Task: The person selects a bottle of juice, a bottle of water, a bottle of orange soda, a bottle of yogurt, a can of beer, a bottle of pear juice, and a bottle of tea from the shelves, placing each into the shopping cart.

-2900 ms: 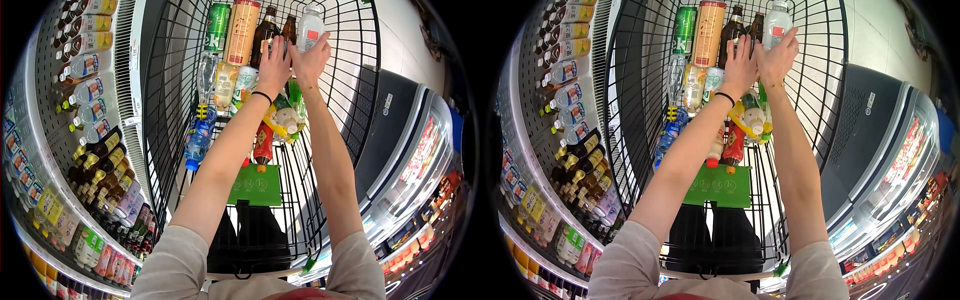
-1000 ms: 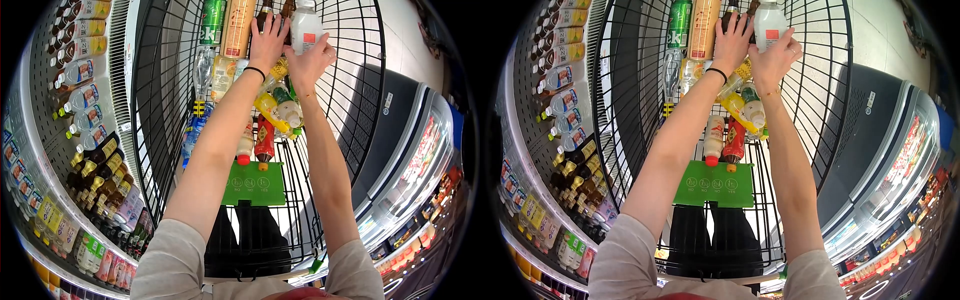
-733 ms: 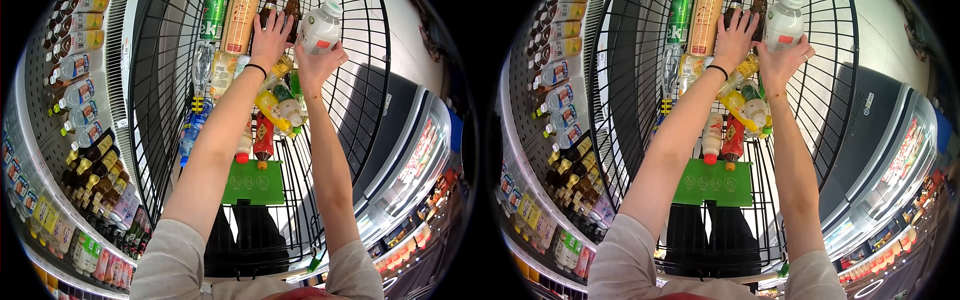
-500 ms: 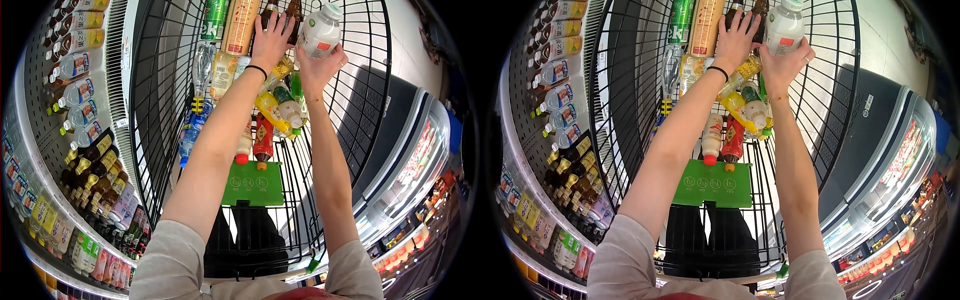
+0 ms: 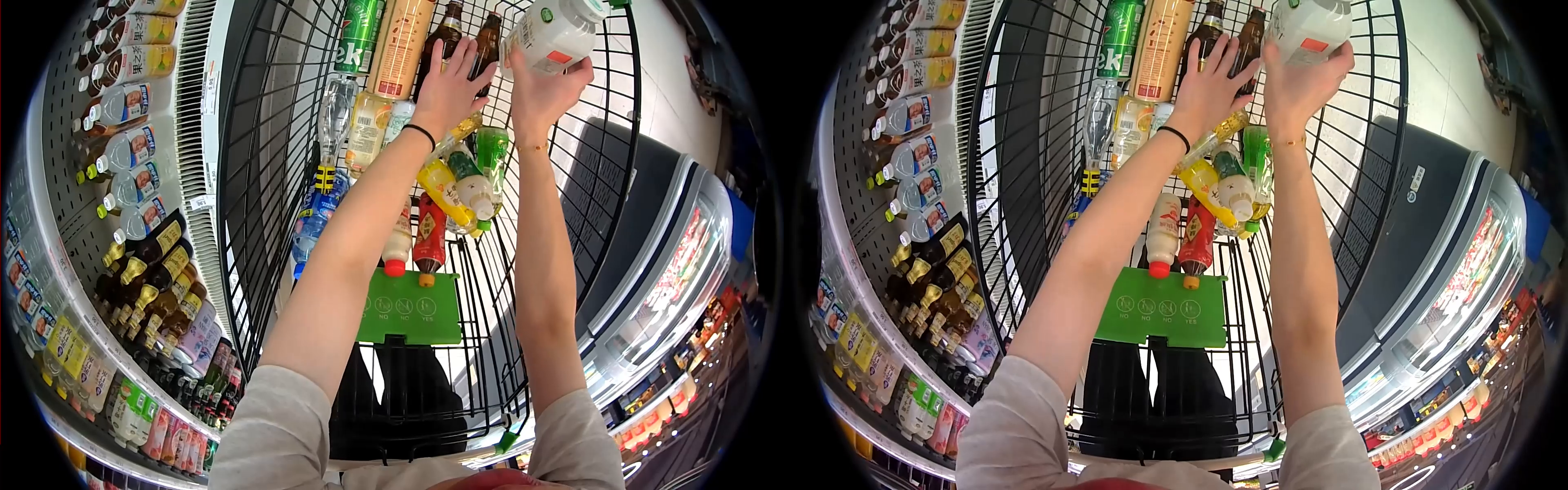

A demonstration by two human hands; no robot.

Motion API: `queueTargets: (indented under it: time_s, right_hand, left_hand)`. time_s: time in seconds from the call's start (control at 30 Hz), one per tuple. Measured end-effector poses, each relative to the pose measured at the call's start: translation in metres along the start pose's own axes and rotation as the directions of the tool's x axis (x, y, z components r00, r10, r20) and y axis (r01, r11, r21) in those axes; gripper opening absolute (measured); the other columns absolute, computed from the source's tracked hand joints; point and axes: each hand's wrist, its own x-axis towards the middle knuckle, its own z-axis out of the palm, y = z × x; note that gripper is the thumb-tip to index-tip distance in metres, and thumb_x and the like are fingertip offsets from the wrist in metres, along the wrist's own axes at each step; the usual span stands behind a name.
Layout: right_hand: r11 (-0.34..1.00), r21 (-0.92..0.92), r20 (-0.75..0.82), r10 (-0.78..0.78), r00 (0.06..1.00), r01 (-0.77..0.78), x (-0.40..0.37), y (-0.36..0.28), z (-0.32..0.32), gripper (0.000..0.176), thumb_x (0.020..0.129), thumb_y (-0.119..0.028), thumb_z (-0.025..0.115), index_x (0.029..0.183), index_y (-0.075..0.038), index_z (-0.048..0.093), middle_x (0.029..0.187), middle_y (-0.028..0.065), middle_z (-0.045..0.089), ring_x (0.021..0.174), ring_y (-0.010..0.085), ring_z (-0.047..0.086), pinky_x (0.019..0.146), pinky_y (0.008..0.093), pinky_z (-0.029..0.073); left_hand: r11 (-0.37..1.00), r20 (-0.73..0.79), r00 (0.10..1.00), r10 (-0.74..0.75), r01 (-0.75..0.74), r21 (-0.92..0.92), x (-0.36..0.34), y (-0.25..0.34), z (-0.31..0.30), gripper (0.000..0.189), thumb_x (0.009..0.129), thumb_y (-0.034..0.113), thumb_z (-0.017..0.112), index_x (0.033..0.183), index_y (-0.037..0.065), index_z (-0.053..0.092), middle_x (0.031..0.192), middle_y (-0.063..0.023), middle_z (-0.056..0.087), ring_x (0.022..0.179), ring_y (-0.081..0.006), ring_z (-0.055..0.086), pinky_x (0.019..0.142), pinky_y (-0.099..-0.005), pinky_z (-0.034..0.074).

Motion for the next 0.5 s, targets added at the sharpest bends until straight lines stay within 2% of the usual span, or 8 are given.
queueTargets:
  time_s: [0.13, 0.23, 0.3, 0.33, 0.4, 0.43, 0.5]
  right_hand:
    - [1.0, 0.009, -0.025, -0.018, 1.0, 0.018, 0.011, 0.008, 0.016, 0.098, 0.069, -0.021, 0.093, 0.14, 0.015, 0.034, 0.134, 0.0257, 0.052, 0.124, 0.0352, 0.056, 0.106, 0.0412, 0.047]
    - [0.997, -0.073, -0.023, -0.002, 1.0, 0.0, 0.006, 0.002, 0.021, 0.098, 0.068, -0.019, 0.092, 0.139, 0.014, 0.034, 0.136, 0.0265, 0.049, 0.125, 0.034, 0.056, 0.106, 0.041, 0.047]
    - [0.999, 0.008, -0.021, 0.032, 0.999, -0.032, 0.003, -0.001, 0.02, 0.096, 0.071, -0.018, 0.091, 0.142, 0.013, 0.033, 0.136, 0.0264, 0.045, 0.129, 0.038, 0.049, 0.109, 0.0464, 0.042]
    - [1.0, 0.009, -0.019, 0.03, 0.999, -0.029, 0.002, 0.004, 0.022, 0.096, 0.071, -0.018, 0.091, 0.142, 0.013, 0.033, 0.136, 0.0264, 0.045, 0.129, 0.038, 0.049, 0.109, 0.0464, 0.042]
    - [0.977, 0.215, 0.024, -0.01, 1.0, 0.004, 0.01, 0.019, 0.029, 0.095, 0.069, -0.016, 0.091, 0.141, 0.013, 0.035, 0.136, 0.0258, 0.045, 0.128, 0.0381, 0.048, 0.108, 0.0466, 0.042]
    - [0.977, 0.215, 0.025, -0.012, 1.0, 0.006, 0.017, 0.024, 0.031, 0.095, 0.069, -0.016, 0.091, 0.141, 0.013, 0.035, 0.136, 0.0258, 0.045, 0.128, 0.0381, 0.048, 0.108, 0.0466, 0.042]
    - [0.976, 0.033, 0.117, -0.22, 0.969, 0.217, 0.031, 0.03, 0.033, 0.094, 0.069, -0.017, 0.091, 0.139, 0.013, 0.037, 0.134, 0.0249, 0.043, 0.124, 0.0382, 0.048, 0.106, 0.0474, 0.043]
  left_hand:
    - [1.0, -0.024, 1.0, 0.006, -0.007, -0.023, -0.013, 0.007, 0.001, 0.064, 0.101, 0.058, 0.051, 0.157, 0.027, 0.045, 0.162, -0.0177, 0.042, 0.157, -0.0337, 0.024, 0.124, -0.0638, 0.007]
    - [0.998, 0.013, 1.0, -0.014, 0.015, -0.054, -0.014, 0.012, 0.001, 0.065, 0.102, 0.055, 0.051, 0.157, 0.021, 0.045, 0.162, -0.0199, 0.042, 0.157, -0.0352, 0.023, 0.125, -0.0626, 0.003]
    - [0.998, 0.038, 0.999, -0.025, 0.027, -0.063, -0.014, 0.019, -0.001, 0.065, 0.102, 0.054, 0.051, 0.157, 0.02, 0.045, 0.161, -0.0203, 0.042, 0.157, -0.0356, 0.023, 0.125, -0.0623, 0.003]
    - [0.997, 0.061, 0.998, -0.034, 0.038, -0.071, -0.014, 0.02, -0.002, 0.065, 0.102, 0.054, 0.051, 0.157, 0.019, 0.045, 0.161, -0.0208, 0.042, 0.157, -0.036, 0.023, 0.126, -0.062, 0.003]
    - [0.993, 0.043, 0.998, -0.042, 0.046, -0.11, -0.013, 0.021, -0.004, 0.065, 0.102, 0.053, 0.052, 0.156, 0.017, 0.046, 0.16, -0.0226, 0.043, 0.157, -0.0368, 0.023, 0.126, -0.0602, 0.006]
    - [0.992, 0.055, 0.997, -0.046, 0.052, -0.114, -0.014, 0.023, -0.006, 0.066, 0.101, 0.052, 0.054, 0.155, 0.016, 0.046, 0.159, -0.0235, 0.043, 0.156, -0.037, 0.024, 0.126, -0.0593, 0.007]
    - [0.991, 0.069, 0.996, -0.05, 0.058, -0.117, -0.016, 0.026, -0.006, 0.066, 0.1, 0.052, 0.056, 0.155, 0.014, 0.047, 0.159, -0.0245, 0.043, 0.156, -0.0372, 0.025, 0.126, -0.0584, 0.009]
